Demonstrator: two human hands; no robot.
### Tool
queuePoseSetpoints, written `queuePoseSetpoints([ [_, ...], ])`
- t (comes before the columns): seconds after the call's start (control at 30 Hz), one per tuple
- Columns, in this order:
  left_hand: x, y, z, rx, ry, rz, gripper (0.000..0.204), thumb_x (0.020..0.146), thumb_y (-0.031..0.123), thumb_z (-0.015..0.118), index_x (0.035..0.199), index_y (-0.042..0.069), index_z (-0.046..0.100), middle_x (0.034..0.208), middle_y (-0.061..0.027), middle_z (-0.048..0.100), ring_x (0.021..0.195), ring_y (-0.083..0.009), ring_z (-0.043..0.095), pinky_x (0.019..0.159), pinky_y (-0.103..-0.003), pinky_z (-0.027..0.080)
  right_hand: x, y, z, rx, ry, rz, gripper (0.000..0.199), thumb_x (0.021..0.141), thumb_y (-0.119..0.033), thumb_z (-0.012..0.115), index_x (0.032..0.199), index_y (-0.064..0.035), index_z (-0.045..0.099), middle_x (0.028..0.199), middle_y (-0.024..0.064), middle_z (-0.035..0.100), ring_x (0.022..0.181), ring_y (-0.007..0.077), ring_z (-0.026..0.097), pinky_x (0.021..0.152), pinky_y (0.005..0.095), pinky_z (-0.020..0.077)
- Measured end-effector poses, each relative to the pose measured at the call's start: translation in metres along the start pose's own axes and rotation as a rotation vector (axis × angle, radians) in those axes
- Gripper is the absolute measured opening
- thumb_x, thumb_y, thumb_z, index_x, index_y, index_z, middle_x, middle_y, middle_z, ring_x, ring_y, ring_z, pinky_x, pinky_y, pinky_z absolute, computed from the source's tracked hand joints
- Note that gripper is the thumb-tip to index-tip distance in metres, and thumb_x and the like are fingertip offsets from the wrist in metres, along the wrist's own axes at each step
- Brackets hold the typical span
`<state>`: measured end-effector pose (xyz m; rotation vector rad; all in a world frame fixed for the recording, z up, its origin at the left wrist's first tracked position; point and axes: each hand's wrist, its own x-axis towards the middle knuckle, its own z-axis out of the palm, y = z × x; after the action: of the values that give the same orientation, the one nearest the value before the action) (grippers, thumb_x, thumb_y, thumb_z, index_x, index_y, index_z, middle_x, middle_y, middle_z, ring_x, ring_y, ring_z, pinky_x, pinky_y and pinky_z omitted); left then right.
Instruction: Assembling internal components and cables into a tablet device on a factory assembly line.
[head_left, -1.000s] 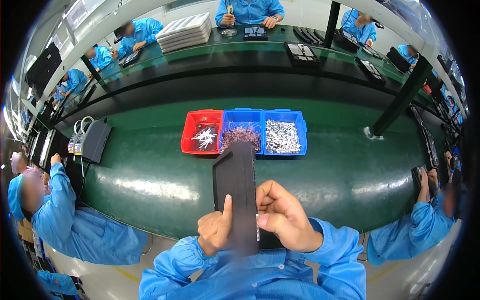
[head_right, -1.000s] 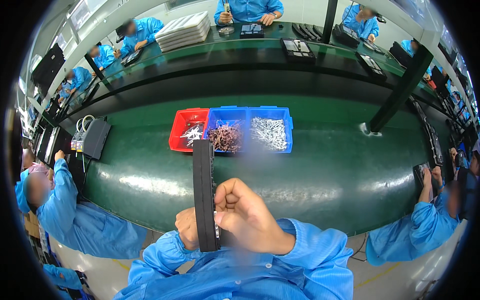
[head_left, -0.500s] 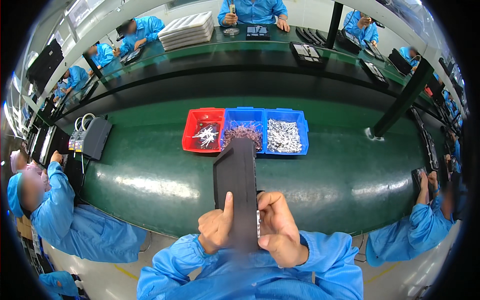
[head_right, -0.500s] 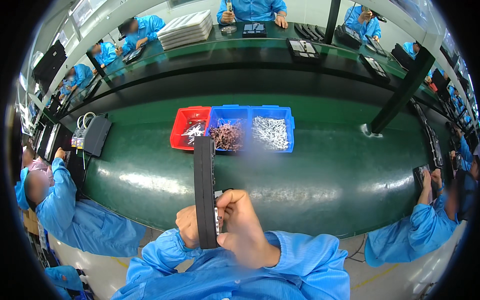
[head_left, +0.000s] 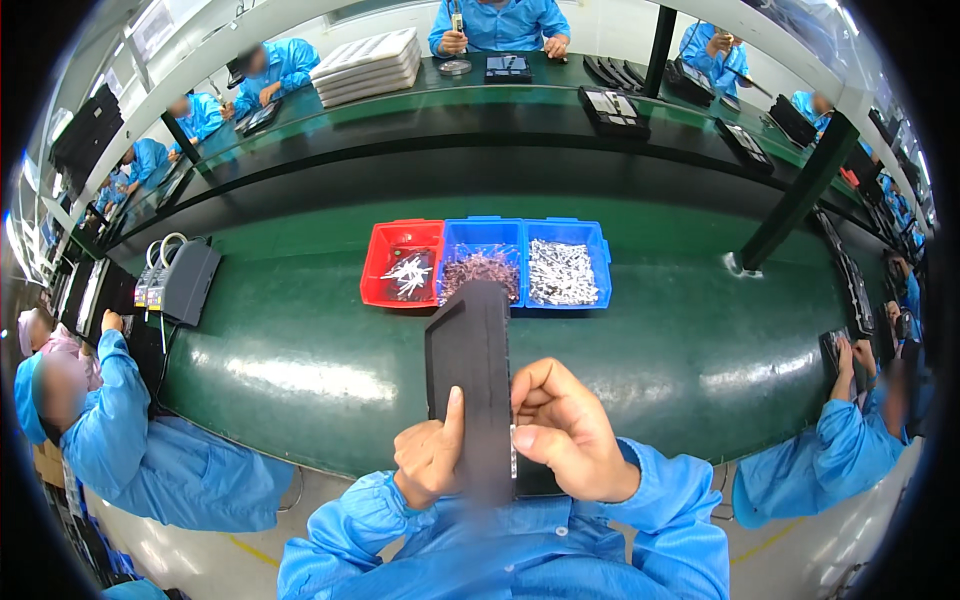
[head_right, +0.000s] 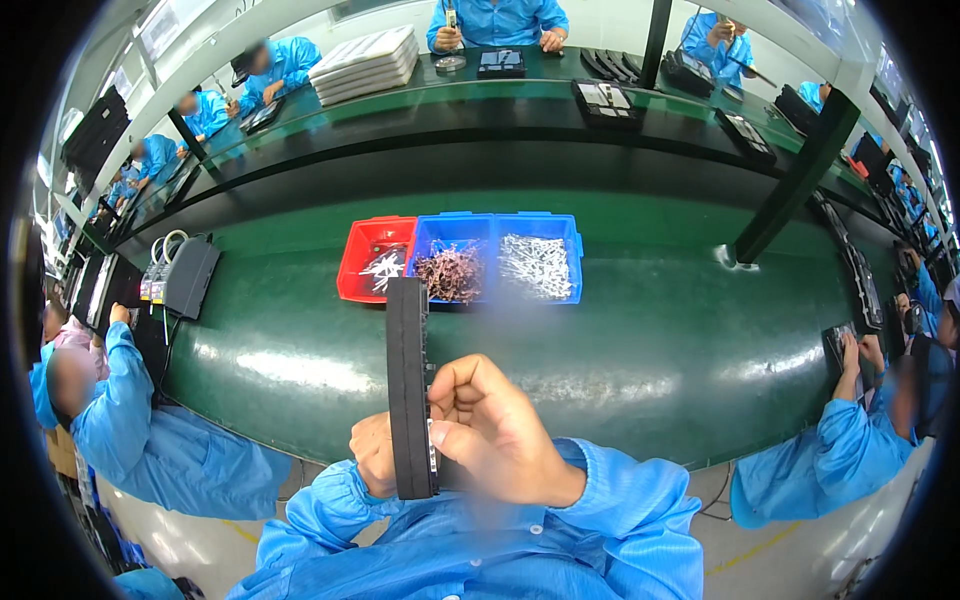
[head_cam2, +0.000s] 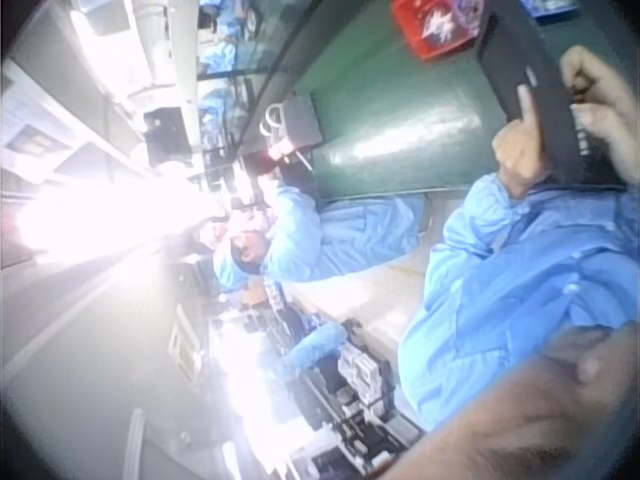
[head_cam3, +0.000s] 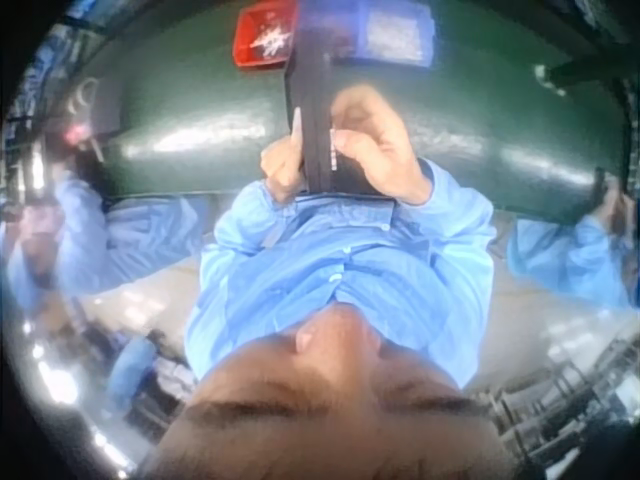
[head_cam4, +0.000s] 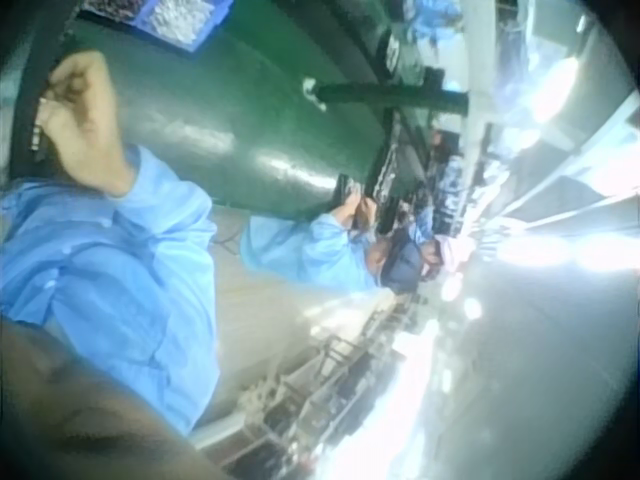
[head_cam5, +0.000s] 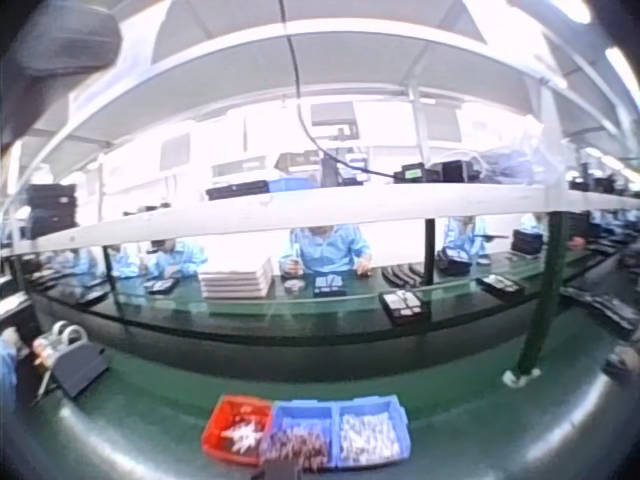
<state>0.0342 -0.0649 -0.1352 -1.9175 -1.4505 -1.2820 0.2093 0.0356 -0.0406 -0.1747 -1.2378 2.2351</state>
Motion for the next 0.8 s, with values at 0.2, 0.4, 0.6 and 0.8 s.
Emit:
queuePoseSetpoints([
  [0.2, -0.015, 0.005, -0.008, -0.003, -0.12, -0.13, 0.031, 0.068, 0.001, 0.081, 0.098, -0.002, 0.072, 0.091, -0.016, 0.075, 0.071, -0.0288, 0.076, 0.056, -0.035, 0.058, 0.004, -0.01, 0.001, -0.049, -0.014, 0.084, 0.029, 0.094, 0.006, 0.059, 0.119, -0.0023, 0.047, 0.105, 0.0037, 0.054, 0.096, 0.0088, 0.054, 0.087, 0.0279, 0.0468],
  [0.4, -0.015, 0.003, -0.008, 0.025, -0.182, -0.115, 0.035, 0.067, 0.003, 0.081, 0.1, -0.002, 0.073, 0.091, -0.0144, 0.075, 0.071, -0.0281, 0.076, 0.055, -0.035, 0.056, 0.004, -0.008, -0.002, -0.02, -0.028, 0.119, 0.035, 0.088, 0.008, 0.056, 0.119, -0.0044, 0.044, 0.106, 0.0035, 0.05, 0.097, 0.0098, 0.051, 0.089, 0.0289, 0.0454],
  [0.6, -0.008, -0.004, 0.0, -0.006, -0.044, -0.022, 0.074, 0.055, -0.003, 0.068, 0.127, -0.019, 0.064, 0.058, -0.0036, 0.05, 0.043, -0.0127, 0.049, 0.042, -0.029, 0.04, -0.012, 0.023, 0.016, 0.038, 0.04, -0.046, 0.058, 0.075, 0.015, 0.055, 0.127, -0.0049, 0.037, 0.116, 0.007, 0.042, 0.105, 0.016, 0.048, 0.097, 0.0321, 0.043],
  [0.8, 0.004, -0.002, -0.009, -0.093, -0.059, -0.07, 0.073, 0.059, -0.002, 0.071, 0.129, -0.02, 0.062, 0.059, -0.0052, 0.051, 0.045, -0.0167, 0.054, 0.046, -0.032, 0.044, -0.008, 0.009, 0.001, -0.042, -0.028, -0.092, 0.058, 0.085, 0.007, 0.068, 0.136, -0.0036, 0.041, 0.12, 0.0088, 0.053, 0.106, 0.017, 0.054, 0.093, 0.0334, 0.0469],
])
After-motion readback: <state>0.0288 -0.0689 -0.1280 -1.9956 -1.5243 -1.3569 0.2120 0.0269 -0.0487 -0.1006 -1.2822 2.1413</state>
